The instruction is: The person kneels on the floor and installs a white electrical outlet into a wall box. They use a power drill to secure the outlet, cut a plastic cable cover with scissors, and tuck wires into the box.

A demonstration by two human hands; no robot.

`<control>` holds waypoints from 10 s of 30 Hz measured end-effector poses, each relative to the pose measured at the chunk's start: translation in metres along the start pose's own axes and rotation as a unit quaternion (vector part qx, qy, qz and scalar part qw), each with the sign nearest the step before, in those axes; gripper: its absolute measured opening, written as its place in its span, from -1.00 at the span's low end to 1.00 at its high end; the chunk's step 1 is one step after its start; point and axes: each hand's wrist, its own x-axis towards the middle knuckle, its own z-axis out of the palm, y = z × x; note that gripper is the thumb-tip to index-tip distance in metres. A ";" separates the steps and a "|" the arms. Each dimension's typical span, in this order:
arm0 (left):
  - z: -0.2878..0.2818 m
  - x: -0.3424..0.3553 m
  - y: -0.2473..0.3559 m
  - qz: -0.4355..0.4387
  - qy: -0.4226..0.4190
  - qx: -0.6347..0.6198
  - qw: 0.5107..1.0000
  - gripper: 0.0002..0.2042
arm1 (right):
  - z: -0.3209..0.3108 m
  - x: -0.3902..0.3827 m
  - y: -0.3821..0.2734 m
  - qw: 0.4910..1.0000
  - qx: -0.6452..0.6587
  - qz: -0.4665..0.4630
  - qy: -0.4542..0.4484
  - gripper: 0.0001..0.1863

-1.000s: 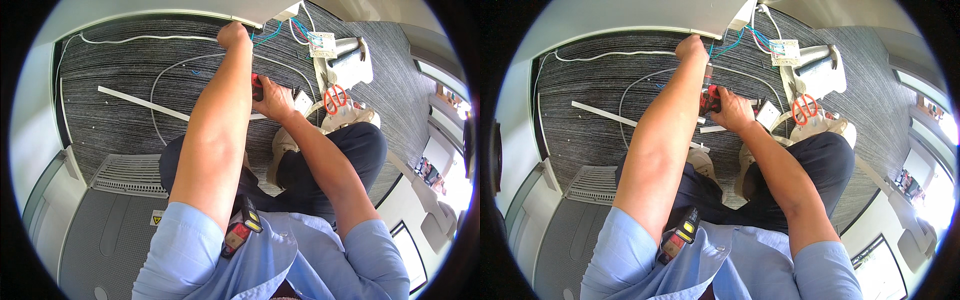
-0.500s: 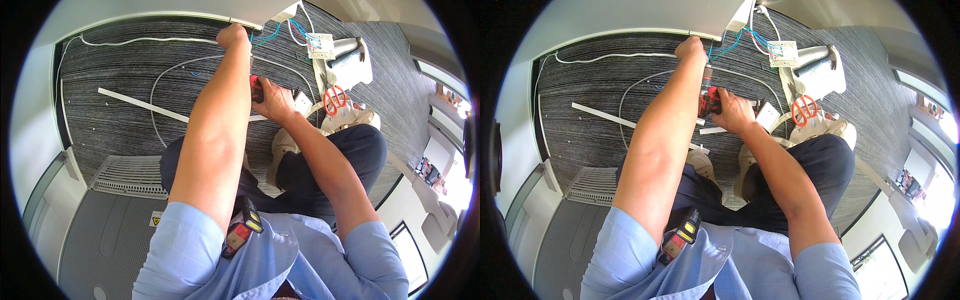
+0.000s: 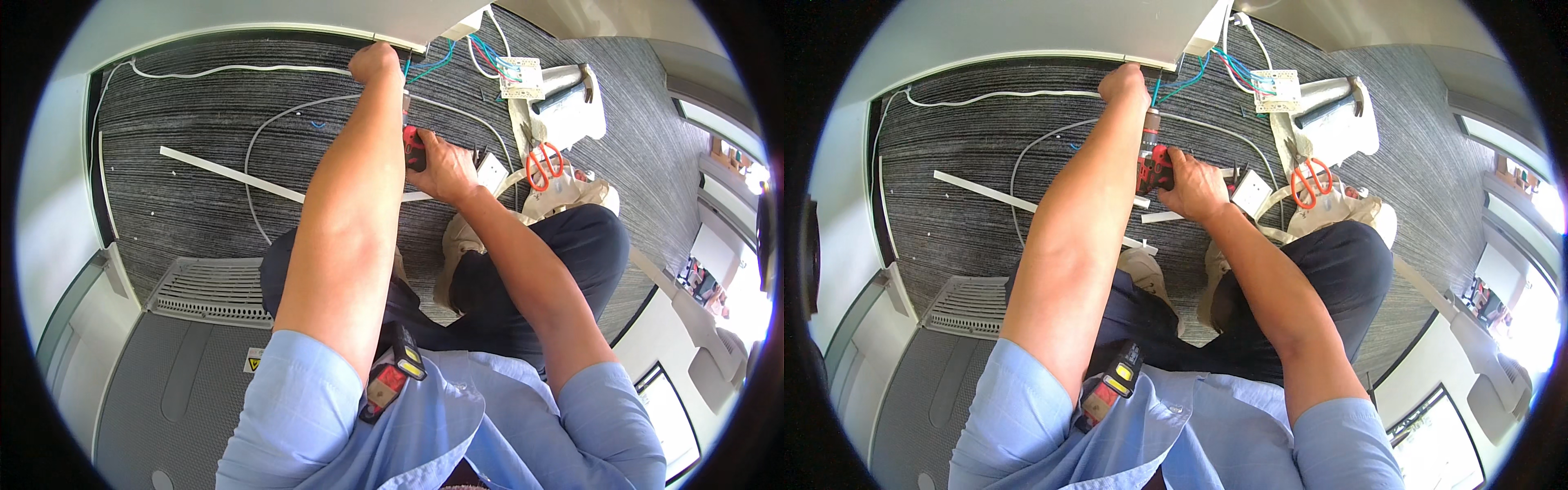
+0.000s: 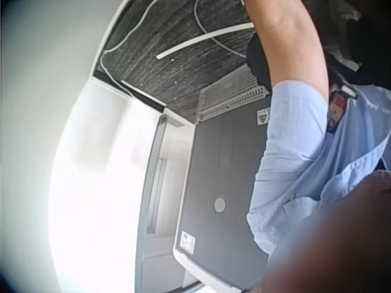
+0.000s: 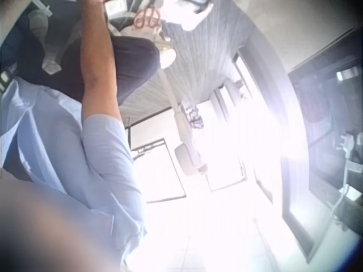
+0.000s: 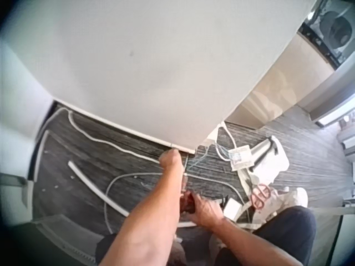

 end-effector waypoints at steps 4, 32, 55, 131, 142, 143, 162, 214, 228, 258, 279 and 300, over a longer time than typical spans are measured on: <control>0.000 0.007 -0.004 0.014 -0.019 0.004 1.000 -0.89 | -0.001 -0.001 0.000 1.000 0.007 0.003 -0.004 -0.21; -0.014 0.008 -0.002 0.080 -0.041 0.056 0.994 -0.79 | 0.015 0.007 0.008 0.998 0.058 0.009 0.019 -0.23; -0.010 -0.011 0.001 0.082 -0.082 0.035 0.993 -0.86 | 0.019 0.008 0.010 0.998 0.059 0.017 0.016 -0.23; -0.136 -0.084 0.073 0.202 -0.316 0.786 0.491 -0.24 | -0.008 0.018 0.000 0.996 0.087 0.034 0.015 -0.27; -0.134 -0.078 0.070 0.224 -0.310 0.782 0.492 -0.23 | -0.019 0.017 -0.010 0.996 0.080 0.007 0.047 -0.07; -0.135 -0.079 0.070 0.222 -0.310 0.780 0.496 -0.22 | -0.020 0.016 -0.011 0.996 0.076 0.018 0.034 -0.10; -0.137 -0.079 0.065 0.206 -0.308 0.780 0.504 -0.16 | -0.017 0.016 -0.007 0.997 0.061 0.052 0.010 -0.34; -0.124 -0.046 0.138 -0.026 -0.328 0.172 0.928 -0.80 | -0.093 -0.042 -0.067 0.997 0.003 -0.041 -0.063 -0.19; -0.116 -0.042 0.144 0.056 -0.254 0.082 0.962 -0.77 | -0.097 -0.043 -0.068 0.993 0.038 -0.104 -0.044 -0.19; -0.110 -0.071 0.149 -0.066 -0.388 0.094 0.915 -0.76 | -0.096 -0.027 -0.060 0.987 0.012 -0.139 -0.076 -0.26; -0.090 -0.041 0.093 0.132 -0.282 0.370 0.875 -0.68 | -0.059 -0.014 -0.055 0.993 0.011 -0.100 -0.058 -0.35; -0.053 -0.016 0.065 0.336 -0.174 0.681 0.627 -0.60 | -0.015 0.021 -0.041 0.999 0.016 -0.007 -0.051 -0.37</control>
